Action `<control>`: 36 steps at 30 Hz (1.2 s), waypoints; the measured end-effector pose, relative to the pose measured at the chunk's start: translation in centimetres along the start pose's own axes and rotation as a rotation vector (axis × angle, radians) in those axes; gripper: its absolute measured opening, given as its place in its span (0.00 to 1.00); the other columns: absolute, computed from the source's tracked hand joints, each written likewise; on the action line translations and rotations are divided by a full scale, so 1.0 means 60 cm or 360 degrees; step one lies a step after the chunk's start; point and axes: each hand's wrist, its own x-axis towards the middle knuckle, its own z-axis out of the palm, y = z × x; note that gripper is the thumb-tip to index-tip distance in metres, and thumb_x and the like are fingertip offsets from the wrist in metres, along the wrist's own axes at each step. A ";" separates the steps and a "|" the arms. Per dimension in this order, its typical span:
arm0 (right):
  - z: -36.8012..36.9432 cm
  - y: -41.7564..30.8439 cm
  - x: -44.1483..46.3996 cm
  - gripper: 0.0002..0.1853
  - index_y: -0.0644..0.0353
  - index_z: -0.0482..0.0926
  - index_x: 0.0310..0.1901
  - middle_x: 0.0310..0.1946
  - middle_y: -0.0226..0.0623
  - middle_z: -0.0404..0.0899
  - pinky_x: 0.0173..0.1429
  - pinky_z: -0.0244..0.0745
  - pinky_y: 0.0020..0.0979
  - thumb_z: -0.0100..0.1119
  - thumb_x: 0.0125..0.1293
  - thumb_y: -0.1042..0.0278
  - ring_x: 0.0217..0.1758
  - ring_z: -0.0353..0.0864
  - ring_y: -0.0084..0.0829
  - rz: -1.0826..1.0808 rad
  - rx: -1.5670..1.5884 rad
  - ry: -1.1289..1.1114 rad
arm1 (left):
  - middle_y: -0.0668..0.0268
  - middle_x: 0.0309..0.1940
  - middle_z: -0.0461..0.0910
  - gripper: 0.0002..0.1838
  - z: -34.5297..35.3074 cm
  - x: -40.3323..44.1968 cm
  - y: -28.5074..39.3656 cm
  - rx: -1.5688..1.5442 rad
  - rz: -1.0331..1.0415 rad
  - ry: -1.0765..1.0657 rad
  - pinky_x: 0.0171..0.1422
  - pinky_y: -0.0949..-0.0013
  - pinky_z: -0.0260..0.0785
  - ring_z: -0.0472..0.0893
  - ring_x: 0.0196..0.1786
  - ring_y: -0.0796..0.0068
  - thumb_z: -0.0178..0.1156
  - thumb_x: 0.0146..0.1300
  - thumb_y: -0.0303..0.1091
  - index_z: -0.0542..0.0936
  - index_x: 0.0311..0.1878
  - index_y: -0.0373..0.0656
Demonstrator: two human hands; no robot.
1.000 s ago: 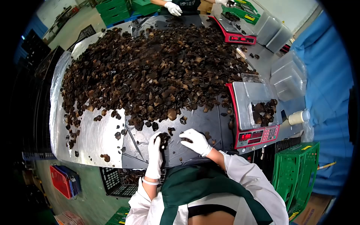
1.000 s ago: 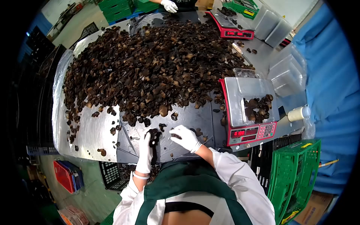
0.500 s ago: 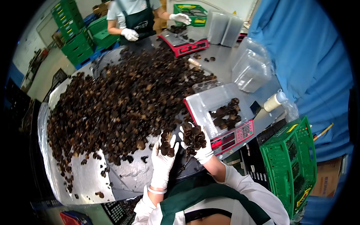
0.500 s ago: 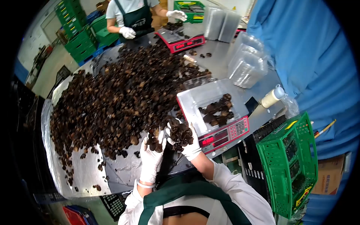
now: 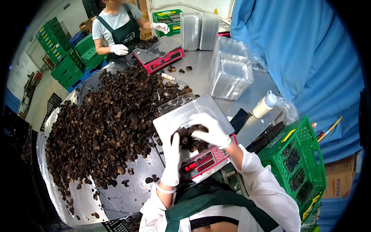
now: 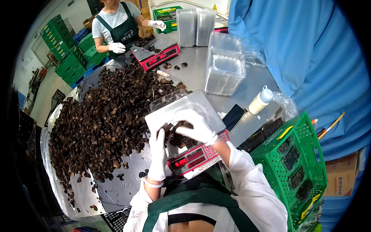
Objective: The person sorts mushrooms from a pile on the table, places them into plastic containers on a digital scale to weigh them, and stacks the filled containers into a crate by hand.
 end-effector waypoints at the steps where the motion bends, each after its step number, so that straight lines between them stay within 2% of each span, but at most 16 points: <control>1: -0.003 0.002 0.001 0.22 0.55 0.81 0.50 0.50 0.37 0.79 0.64 0.66 0.38 0.70 0.52 0.60 0.58 0.74 0.39 -0.0113 -0.0271 -0.0215 | 0.60 0.49 0.78 0.12 0.006 0.003 -0.019 0.0313 0.0137 0.0047 0.64 0.64 0.63 0.74 0.56 0.64 0.54 0.66 0.27 0.80 0.51 0.40; 4: -0.012 0.022 -0.007 0.21 0.56 0.81 0.51 0.54 0.37 0.79 0.69 0.62 0.41 0.69 0.54 0.64 0.64 0.70 0.42 -0.0098 -0.0158 -0.0327 | 0.58 0.48 0.78 0.12 0.022 0.000 -0.055 0.0875 0.0521 0.0206 0.65 0.60 0.60 0.73 0.54 0.59 0.53 0.65 0.27 0.81 0.49 0.41; 7: -0.047 0.020 -0.006 0.13 0.58 0.82 0.48 0.45 0.37 0.82 0.61 0.71 0.35 0.59 0.61 0.74 0.54 0.78 0.36 0.0148 0.0292 -0.0025 | 0.53 0.55 0.75 0.17 0.027 -0.025 -0.045 0.1127 0.0542 0.0153 0.66 0.64 0.61 0.73 0.59 0.60 0.45 0.72 0.33 0.77 0.55 0.37; 9: -0.070 0.044 -0.016 0.11 0.62 0.81 0.47 0.44 0.38 0.82 0.53 0.73 0.28 0.54 0.65 0.77 0.45 0.81 0.29 0.0365 0.0368 0.0202 | 0.53 0.51 0.79 0.18 0.023 -0.032 -0.043 0.0973 0.0432 0.0274 0.64 0.63 0.63 0.76 0.56 0.59 0.42 0.74 0.35 0.77 0.54 0.35; 11: -0.102 0.061 -0.023 0.10 0.62 0.81 0.47 0.42 0.37 0.82 0.50 0.74 0.26 0.53 0.66 0.77 0.43 0.80 0.25 0.0461 0.0501 0.0404 | 0.55 0.49 0.80 0.19 0.019 -0.047 0.005 0.0736 0.0438 0.0302 0.63 0.63 0.64 0.77 0.55 0.61 0.40 0.75 0.37 0.78 0.53 0.35; 13: -0.117 0.081 -0.033 0.09 0.62 0.82 0.45 0.41 0.36 0.82 0.49 0.74 0.24 0.53 0.67 0.76 0.42 0.80 0.24 0.0755 0.0575 0.0626 | 0.57 0.50 0.80 0.20 -0.010 -0.059 0.005 0.0851 0.0345 0.0492 0.63 0.64 0.66 0.77 0.56 0.66 0.41 0.75 0.38 0.78 0.52 0.34; 17: -0.130 0.133 -0.062 0.16 0.56 0.79 0.54 0.53 0.35 0.76 0.48 0.75 0.26 0.59 0.64 0.71 0.50 0.79 0.28 0.0676 -0.0080 0.0394 | 0.58 0.50 0.80 0.14 -0.044 -0.086 0.005 0.0608 0.0205 0.0680 0.64 0.66 0.65 0.77 0.55 0.68 0.49 0.72 0.32 0.78 0.51 0.34; 20: -0.114 0.123 -0.053 0.21 0.51 0.78 0.57 0.55 0.37 0.74 0.51 0.73 0.27 0.63 0.60 0.68 0.52 0.77 0.30 0.0628 -0.0389 0.0118 | 0.60 0.49 0.80 0.12 -0.063 -0.090 -0.017 0.1019 0.0366 0.0627 0.62 0.66 0.66 0.77 0.54 0.68 0.51 0.70 0.29 0.79 0.51 0.36; 21: -0.104 0.128 -0.052 0.22 0.50 0.78 0.56 0.52 0.38 0.74 0.54 0.72 0.31 0.65 0.57 0.66 0.52 0.77 0.35 0.0283 -0.0768 0.0087 | 0.60 0.50 0.79 0.12 -0.060 -0.091 -0.020 0.0972 0.0415 0.0580 0.62 0.67 0.66 0.77 0.54 0.68 0.52 0.68 0.25 0.79 0.51 0.36; 23: -0.091 0.128 -0.050 0.21 0.52 0.78 0.53 0.48 0.36 0.75 0.56 0.70 0.34 0.65 0.56 0.65 0.51 0.75 0.37 0.0452 -0.0892 -0.0227 | 0.60 0.50 0.79 0.12 -0.056 -0.087 -0.032 0.0695 0.0348 0.0539 0.62 0.68 0.66 0.77 0.55 0.68 0.54 0.66 0.23 0.79 0.51 0.37; 24: -0.083 0.136 -0.048 0.15 0.52 0.80 0.45 0.40 0.34 0.76 0.50 0.73 0.36 0.64 0.54 0.66 0.46 0.77 0.40 0.0313 -0.0862 -0.0075 | 0.60 0.50 0.79 0.12 -0.048 -0.086 -0.023 0.0844 0.0385 0.0536 0.62 0.68 0.67 0.76 0.56 0.68 0.57 0.64 0.22 0.79 0.50 0.37; 27: -0.099 0.129 -0.057 0.11 0.55 0.81 0.40 0.36 0.36 0.77 0.45 0.75 0.33 0.65 0.53 0.70 0.40 0.79 0.39 0.0414 -0.0532 0.0182 | 0.60 0.50 0.79 0.11 -0.056 -0.091 -0.025 0.1235 0.0601 0.0488 0.61 0.68 0.68 0.76 0.56 0.69 0.59 0.62 0.22 0.80 0.48 0.37; 28: -0.108 0.103 -0.050 0.09 0.57 0.81 0.38 0.33 0.36 0.78 0.39 0.74 0.28 0.66 0.53 0.73 0.35 0.80 0.32 0.0451 -0.0357 0.0276 | 0.60 0.47 0.79 0.11 -0.050 -0.095 -0.010 0.1360 0.0735 0.0517 0.59 0.69 0.69 0.77 0.53 0.70 0.60 0.61 0.21 0.81 0.47 0.38; 31: -0.124 0.028 -0.040 0.12 0.57 0.83 0.40 0.36 0.32 0.79 0.36 0.73 0.23 0.70 0.52 0.71 0.34 0.79 0.23 0.0597 -0.0239 0.0150 | 0.62 0.43 0.80 0.12 -0.040 -0.113 0.012 0.1043 0.0500 0.0366 0.55 0.71 0.70 0.78 0.48 0.73 0.60 0.61 0.21 0.81 0.48 0.38; 33: -0.097 -0.012 -0.033 0.13 0.57 0.83 0.41 0.37 0.33 0.80 0.35 0.73 0.22 0.71 0.52 0.71 0.34 0.79 0.23 0.0537 0.0032 0.0050 | 0.64 0.39 0.79 0.12 -0.016 -0.121 0.025 0.0825 0.0427 0.0175 0.46 0.75 0.70 0.77 0.39 0.77 0.60 0.60 0.21 0.81 0.48 0.38; 36: -0.038 -0.030 -0.024 0.15 0.58 0.82 0.43 0.37 0.37 0.79 0.45 0.75 0.31 0.70 0.53 0.68 0.40 0.79 0.34 0.0045 -0.0133 -0.0243 | 0.63 0.36 0.78 0.14 -0.002 -0.120 0.030 0.0980 0.0290 0.0173 0.44 0.73 0.71 0.78 0.38 0.76 0.63 0.59 0.23 0.80 0.49 0.39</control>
